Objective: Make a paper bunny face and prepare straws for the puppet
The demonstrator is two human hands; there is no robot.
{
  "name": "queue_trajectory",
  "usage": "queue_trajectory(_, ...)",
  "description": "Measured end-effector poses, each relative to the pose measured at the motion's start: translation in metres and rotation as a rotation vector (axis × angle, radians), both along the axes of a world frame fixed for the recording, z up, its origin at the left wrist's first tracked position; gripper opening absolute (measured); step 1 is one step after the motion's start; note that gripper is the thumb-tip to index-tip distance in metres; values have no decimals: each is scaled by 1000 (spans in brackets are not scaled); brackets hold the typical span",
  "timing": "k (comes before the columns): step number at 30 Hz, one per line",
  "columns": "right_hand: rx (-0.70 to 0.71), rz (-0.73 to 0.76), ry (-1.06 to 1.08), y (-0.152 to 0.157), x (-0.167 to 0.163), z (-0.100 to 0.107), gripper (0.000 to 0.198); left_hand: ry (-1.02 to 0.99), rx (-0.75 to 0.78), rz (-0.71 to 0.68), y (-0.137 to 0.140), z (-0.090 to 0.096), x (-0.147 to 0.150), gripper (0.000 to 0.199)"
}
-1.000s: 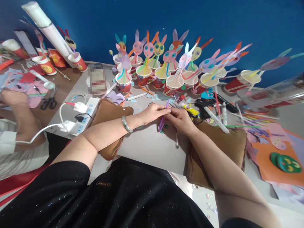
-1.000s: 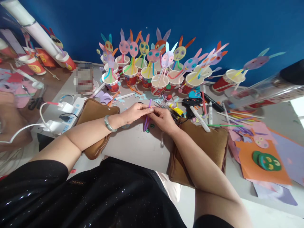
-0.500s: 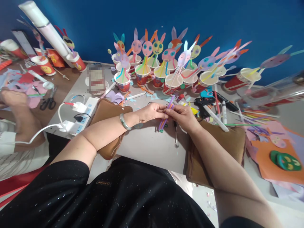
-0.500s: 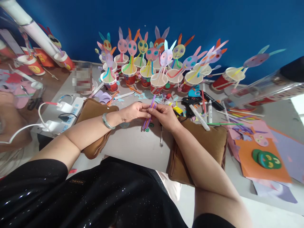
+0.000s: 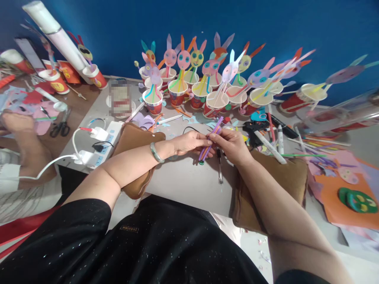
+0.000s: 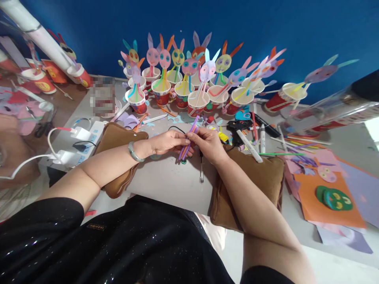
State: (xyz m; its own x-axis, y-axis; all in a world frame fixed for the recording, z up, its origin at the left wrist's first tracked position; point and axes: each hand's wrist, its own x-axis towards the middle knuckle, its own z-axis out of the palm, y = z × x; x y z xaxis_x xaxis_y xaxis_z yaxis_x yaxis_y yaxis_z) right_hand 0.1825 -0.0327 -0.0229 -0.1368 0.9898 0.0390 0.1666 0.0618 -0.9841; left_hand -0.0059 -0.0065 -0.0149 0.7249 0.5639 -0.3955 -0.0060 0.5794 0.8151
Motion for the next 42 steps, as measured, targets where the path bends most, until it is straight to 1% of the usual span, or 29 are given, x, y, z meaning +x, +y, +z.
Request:
queue_trajectory(5,-7,-17,42,1,-1,-3,48,-35,-29,31,-1,-2,2,27)
queue_trajectory(12,13,-26,24,1,0,-3,48,-54,-11,62,-2,-6,3,16)
queue_trajectory(19,2,-15,53,1,2,-5,46,-89,14,52,-1,-9,1,25)
queue_trajectory(23,10,-5,29,2,3,-6,44,-91,12,53,-1,-11,2,29)
queue_trajectory(31,12,-8,10,2,2,-6,50,-90,22,55,0,-10,2,18)
queue_trajectory(35,31,0,-6,2,2,-5,49,-88,31,51,0,-8,2,17)
queue_trajectory(42,16,14,0,3,3,-5,51,-91,33,44,0,-9,1,14)
